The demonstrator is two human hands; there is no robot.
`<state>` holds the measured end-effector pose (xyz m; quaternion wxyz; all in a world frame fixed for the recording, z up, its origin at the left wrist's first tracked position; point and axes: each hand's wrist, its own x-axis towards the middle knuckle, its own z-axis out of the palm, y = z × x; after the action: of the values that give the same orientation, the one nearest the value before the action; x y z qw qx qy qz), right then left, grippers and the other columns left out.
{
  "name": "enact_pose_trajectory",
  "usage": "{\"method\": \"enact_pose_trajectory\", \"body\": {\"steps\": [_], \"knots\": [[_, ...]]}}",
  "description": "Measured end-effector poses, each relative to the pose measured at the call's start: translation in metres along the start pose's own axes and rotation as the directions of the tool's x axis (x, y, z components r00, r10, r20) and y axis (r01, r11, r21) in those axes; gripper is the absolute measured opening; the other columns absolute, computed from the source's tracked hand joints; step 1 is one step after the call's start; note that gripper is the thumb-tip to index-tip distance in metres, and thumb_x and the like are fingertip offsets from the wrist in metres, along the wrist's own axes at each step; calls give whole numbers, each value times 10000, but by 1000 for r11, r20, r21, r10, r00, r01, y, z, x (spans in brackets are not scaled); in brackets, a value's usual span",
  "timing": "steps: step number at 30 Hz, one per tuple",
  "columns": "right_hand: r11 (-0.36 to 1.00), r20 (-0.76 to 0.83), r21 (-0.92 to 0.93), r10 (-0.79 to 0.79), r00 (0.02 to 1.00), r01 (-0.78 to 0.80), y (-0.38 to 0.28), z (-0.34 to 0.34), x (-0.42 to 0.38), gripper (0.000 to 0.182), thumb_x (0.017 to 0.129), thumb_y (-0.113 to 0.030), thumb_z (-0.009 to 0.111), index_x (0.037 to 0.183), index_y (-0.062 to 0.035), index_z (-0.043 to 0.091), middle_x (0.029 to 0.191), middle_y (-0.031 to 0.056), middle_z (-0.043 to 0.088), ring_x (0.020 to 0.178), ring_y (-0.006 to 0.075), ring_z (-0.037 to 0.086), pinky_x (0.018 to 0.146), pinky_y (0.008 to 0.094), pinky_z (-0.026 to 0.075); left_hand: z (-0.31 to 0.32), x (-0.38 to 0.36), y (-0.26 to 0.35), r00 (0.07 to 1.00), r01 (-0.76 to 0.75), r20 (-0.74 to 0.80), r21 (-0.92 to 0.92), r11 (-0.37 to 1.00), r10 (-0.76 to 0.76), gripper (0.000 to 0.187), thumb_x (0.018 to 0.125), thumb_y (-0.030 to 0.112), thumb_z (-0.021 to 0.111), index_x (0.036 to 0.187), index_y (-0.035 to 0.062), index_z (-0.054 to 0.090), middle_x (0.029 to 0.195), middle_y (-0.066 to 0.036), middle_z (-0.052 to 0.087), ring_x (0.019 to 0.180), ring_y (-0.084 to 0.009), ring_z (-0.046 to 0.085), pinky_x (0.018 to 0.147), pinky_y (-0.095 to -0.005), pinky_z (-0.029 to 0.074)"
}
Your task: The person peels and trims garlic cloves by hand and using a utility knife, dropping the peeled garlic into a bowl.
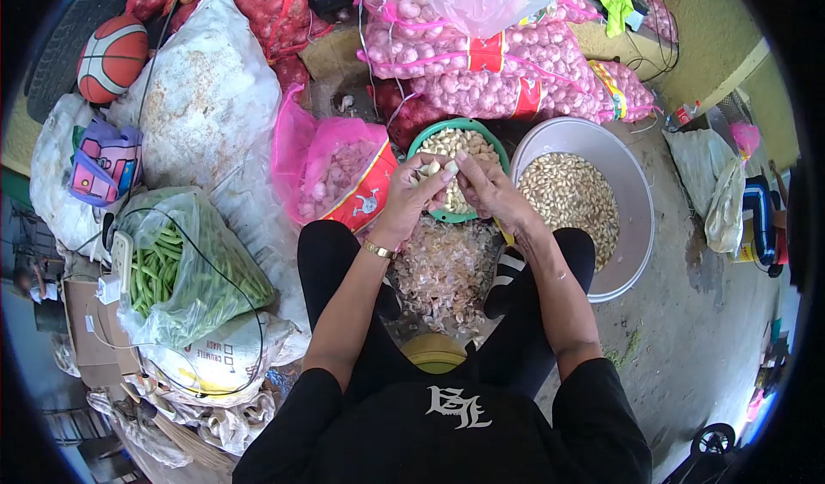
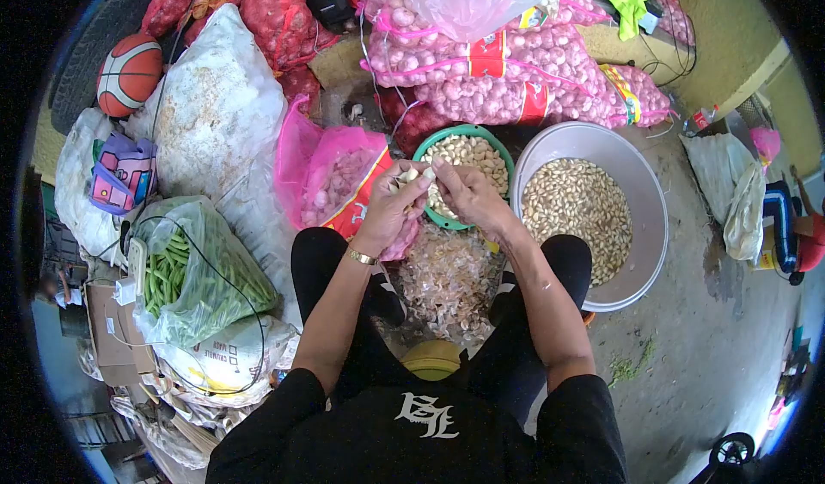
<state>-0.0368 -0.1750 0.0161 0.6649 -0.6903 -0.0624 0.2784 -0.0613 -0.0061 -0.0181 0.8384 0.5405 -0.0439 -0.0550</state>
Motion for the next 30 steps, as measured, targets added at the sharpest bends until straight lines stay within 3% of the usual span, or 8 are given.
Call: {"method": "enact_pose_trajectory", "body": {"steps": [6,8,11,17,21,23,25,30], "knots": [[984,-73,-140,-123,990,111,11,-3,9,487,955,-541,477,707,-122,456,578,-70,344,495,45,302,438,232,227,0,0,-2,999,-18,-33,30,999,19,173,907,121,643,1051,46,581,733,25,526,575,-29,477,440,-159,338],[959,-112,-262,-143,983,110,7,-4,7,579,953,-561,460,691,-48,520,612,-16,438,569,90,393,514,275,331,1,3,-2,999,-29,-40,35,999,30,174,904,120,645,1048,47,581,734,26,526,575,-28,478,441,-159,338],[968,-87,-216,-147,985,126,10,-6,7,516,948,-563,472,693,-115,462,597,-61,378,501,43,314,433,224,233,1,3,-3,998,-49,-44,69,996,52,172,901,116,648,1045,47,581,736,28,527,574,-25,477,440,-159,335],[994,-59,-50,-101,993,98,5,-10,3,518,949,-576,459,711,-117,472,584,-61,372,482,45,314,423,226,235,0,7,-5,998,-56,-39,22,998,56,161,905,112,644,1042,51,584,730,24,539,570,-20,472,435,-160,326],[994,-50,-42,-101,994,99,7,-14,3,516,950,-580,455,719,-118,473,575,-62,366,476,47,313,422,228,230,-2,5,-3,998,-57,-2,-44,997,56,167,904,102,639,1040,26,580,725,16,548,548,-33,480,461,-182,371],[985,-60,-152,-86,994,76,7,-12,3,514,951,-576,455,724,-116,477,577,-62,363,482,45,311,426,227,226,-1,6,-3,998,-66,-6,-25,998,66,168,904,103,639,1039,26,578,722,15,546,547,-34,478,462,-183,371],[982,-69,-171,-95,993,82,5,-9,1,560,949,-585,450,692,-89,497,586,-44,395,519,63,344,462,248,264,1,5,-6,998,-54,-18,24,998,55,146,912,121,635,1037,63,587,700,18,535,551,-21,446,426,-165,297],[968,-91,-231,-120,989,96,11,-12,4,611,950,-577,457,660,-43,526,601,-17,436,571,93,389,508,284,317,2,2,-7,999,-34,-21,23,999,34,144,913,125,635,1033,66,581,700,18,531,554,-24,453,427,-163,309]]}}
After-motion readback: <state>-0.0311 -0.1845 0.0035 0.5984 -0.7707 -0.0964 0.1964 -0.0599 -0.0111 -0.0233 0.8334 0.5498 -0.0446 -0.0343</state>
